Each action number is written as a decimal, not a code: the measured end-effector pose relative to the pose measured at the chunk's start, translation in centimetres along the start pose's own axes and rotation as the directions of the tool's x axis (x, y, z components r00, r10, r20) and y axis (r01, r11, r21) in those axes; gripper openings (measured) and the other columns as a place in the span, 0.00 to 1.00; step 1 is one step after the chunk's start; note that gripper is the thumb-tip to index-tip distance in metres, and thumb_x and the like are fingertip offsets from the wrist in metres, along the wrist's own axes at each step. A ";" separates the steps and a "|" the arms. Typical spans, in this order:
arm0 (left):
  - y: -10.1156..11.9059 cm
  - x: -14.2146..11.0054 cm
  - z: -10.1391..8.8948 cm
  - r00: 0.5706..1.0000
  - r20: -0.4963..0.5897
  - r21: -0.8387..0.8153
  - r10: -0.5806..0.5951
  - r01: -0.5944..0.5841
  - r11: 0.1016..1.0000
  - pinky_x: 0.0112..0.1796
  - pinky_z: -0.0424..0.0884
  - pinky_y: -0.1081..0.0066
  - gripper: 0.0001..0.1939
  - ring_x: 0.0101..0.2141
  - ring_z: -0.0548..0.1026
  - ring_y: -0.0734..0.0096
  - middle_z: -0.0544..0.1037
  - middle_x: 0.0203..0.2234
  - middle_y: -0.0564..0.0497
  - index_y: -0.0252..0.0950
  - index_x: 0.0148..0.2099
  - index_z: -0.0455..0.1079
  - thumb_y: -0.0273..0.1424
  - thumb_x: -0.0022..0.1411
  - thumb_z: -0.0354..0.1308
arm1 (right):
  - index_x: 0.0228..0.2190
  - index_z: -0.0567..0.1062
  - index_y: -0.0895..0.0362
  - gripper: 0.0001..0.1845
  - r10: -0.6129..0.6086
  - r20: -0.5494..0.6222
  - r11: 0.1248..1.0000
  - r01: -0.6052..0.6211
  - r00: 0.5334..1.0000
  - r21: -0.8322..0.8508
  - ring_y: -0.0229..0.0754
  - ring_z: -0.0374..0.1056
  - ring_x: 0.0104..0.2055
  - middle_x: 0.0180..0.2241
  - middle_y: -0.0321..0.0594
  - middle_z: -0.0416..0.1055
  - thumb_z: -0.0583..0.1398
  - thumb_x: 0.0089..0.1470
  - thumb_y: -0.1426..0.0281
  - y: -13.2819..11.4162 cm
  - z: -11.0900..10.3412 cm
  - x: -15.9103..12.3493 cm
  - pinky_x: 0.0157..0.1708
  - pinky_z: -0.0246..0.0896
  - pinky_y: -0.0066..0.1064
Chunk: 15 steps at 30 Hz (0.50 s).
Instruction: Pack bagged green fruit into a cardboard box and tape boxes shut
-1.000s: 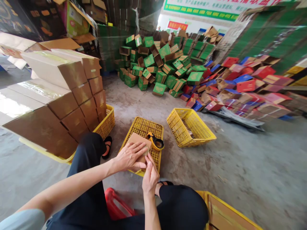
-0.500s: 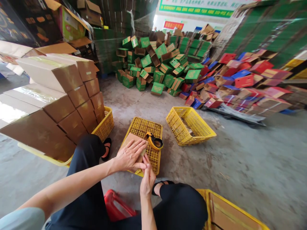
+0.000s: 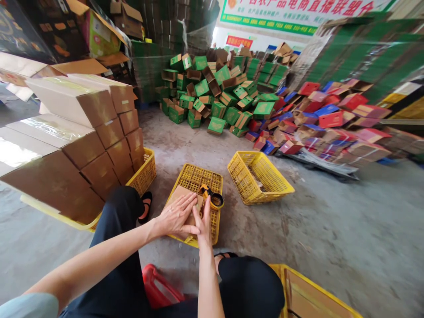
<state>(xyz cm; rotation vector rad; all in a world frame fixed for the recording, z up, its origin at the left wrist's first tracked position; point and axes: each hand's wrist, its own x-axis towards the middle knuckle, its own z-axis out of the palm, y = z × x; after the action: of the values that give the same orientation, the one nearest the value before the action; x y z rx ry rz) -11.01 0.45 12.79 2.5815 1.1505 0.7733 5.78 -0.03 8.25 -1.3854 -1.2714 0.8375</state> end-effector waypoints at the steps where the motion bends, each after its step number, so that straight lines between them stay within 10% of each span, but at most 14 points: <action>1: -0.1 0.0 -0.1 1.000 0.003 -0.018 0.003 -0.003 1.000 0.69 0.54 0.52 0.54 0.71 0.55 0.47 0.57 0.70 0.29 0.27 0.73 0.55 0.67 0.63 0.48 | 0.71 0.57 0.53 0.46 0.005 0.031 1.000 -0.005 1.000 0.027 0.51 0.56 0.72 0.71 0.47 0.56 0.62 0.59 0.50 0.2 0.4 0.4 0.67 0.56 0.46; 9: -1.6 -2.4 -0.6 0.956 -0.068 -0.061 -0.284 0.280 0.958 0.70 0.44 0.44 0.41 0.73 0.49 0.47 0.53 0.73 0.42 0.41 0.75 0.54 0.57 0.70 0.50 | 0.58 0.73 0.56 0.32 0.094 -0.030 0.996 -0.093 0.995 0.007 0.52 0.71 0.57 0.57 0.49 0.74 0.58 0.60 0.50 -1.6 0.7 1.6 0.56 0.65 0.41; 15: -2.7 -3.7 0.2 0.864 -0.061 -0.447 -0.499 0.424 0.788 0.70 0.53 0.57 0.38 0.71 0.56 0.57 0.54 0.73 0.43 0.40 0.77 0.48 0.50 0.74 0.49 | 0.54 0.75 0.57 0.32 0.123 -0.001 0.991 -0.123 0.992 -0.045 0.52 0.72 0.55 0.54 0.51 0.76 0.52 0.62 0.48 -3.2 0.0 2.6 0.55 0.64 0.40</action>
<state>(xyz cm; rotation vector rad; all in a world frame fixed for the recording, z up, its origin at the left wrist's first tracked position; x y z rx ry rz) -14.63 -0.43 10.17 1.7985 1.4092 1.0058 5.50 2.15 11.70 -1.5117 -1.2221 0.8987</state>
